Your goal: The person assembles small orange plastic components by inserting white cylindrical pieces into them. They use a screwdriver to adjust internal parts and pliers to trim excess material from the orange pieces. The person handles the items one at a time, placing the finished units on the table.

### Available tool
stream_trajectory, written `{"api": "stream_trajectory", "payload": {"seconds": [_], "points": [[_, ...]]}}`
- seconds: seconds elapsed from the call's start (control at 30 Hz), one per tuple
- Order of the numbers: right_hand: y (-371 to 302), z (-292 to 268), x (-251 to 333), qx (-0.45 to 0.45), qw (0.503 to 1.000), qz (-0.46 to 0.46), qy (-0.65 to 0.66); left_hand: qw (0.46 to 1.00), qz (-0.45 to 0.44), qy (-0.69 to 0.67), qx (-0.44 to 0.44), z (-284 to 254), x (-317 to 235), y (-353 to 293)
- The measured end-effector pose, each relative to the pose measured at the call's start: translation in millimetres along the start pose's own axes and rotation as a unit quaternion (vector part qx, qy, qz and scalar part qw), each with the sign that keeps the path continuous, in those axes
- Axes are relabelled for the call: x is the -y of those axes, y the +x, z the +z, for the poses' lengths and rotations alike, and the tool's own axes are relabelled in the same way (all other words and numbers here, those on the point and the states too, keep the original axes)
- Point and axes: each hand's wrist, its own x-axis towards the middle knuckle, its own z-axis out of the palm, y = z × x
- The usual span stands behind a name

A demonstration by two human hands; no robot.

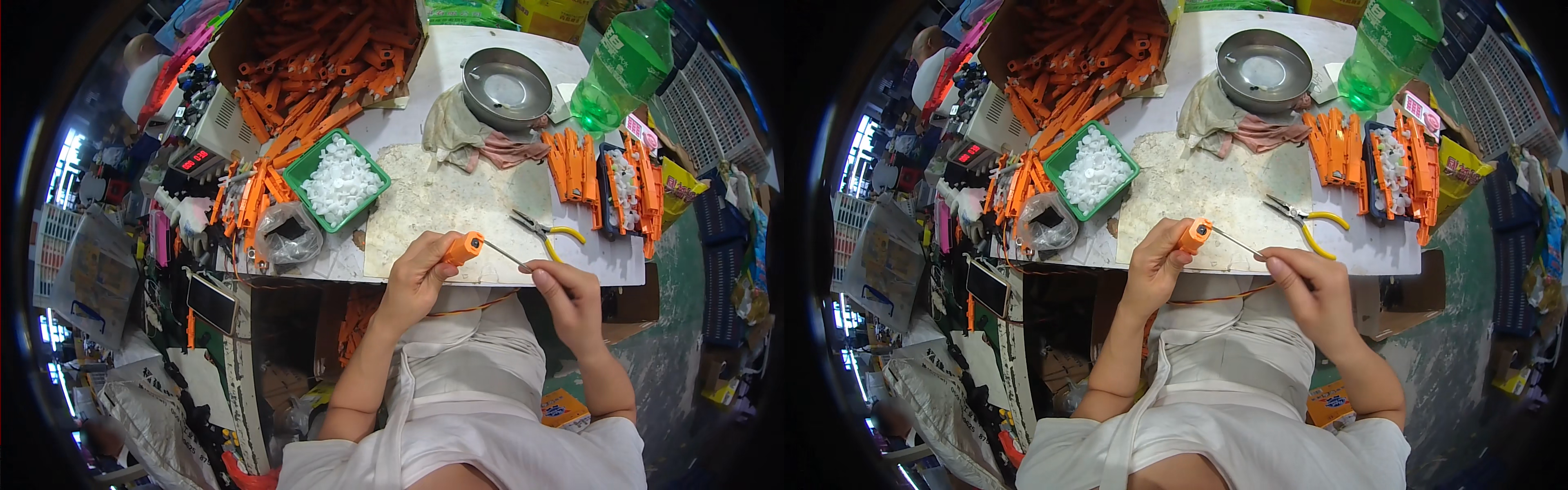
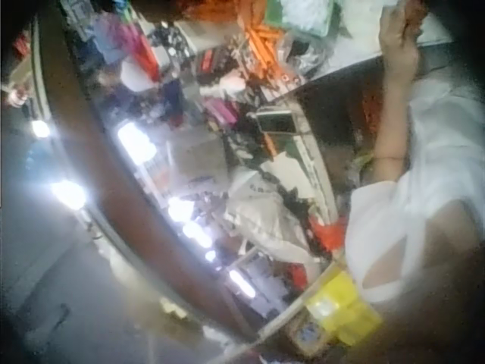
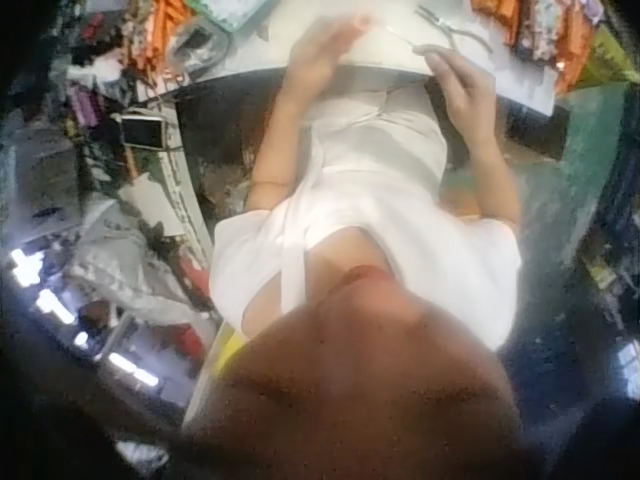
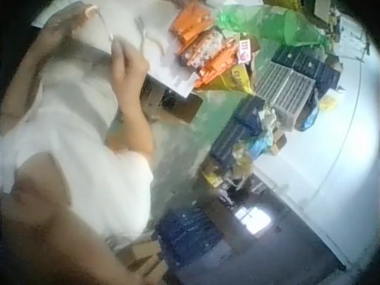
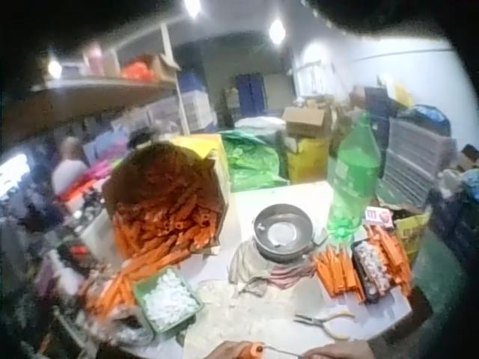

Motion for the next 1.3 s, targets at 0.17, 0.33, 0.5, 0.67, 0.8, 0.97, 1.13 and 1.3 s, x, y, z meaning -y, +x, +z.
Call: {"api": "stream_trajectory", "payload": {"seconds": [0.17,0.33,0.5,0.67,0.8,0.97,1.13,1.3], "points": [[4.5,-20.1,2.0,0.073,0.968,0.201,0.128,0.999,-0.036,-0.006,-0.006,5.8,-3.6,1.0],[-3.1,-11.1,8.4,0.004,0.989,-0.098,-0.114,0.997,-0.065,-0.041,-0.001,2.9,3.6,0.7],[1.2,-9.3,16.3,0.026,0.988,-0.099,-0.119,0.996,-0.071,-0.053,0.011,0.1,-0.9,1.0],[2.5,-10.7,16.3,0.041,0.988,-0.099,-0.110,0.996,-0.067,-0.059,0.011,-1.0,-1.6,1.2],[0.9,-9.8,13.8,0.037,0.988,-0.102,-0.105,0.998,-0.050,-0.020,0.008,-4.4,-10.1,2.5],[-10.4,-4.4,9.3,0.002,0.951,-0.208,-0.227,0.999,-0.037,0.009,0.023,-6.9,-19.1,3.4],[-17.7,11.1,-2.8,-0.021,0.997,-0.068,-0.020,0.998,-0.044,0.038,0.031,-6.3,-24.6,1.3],[-7.7,-15.9,0.9,0.087,0.924,0.285,0.238,0.994,-0.087,0.041,0.049,-7.2,-22.6,0.7]]}}
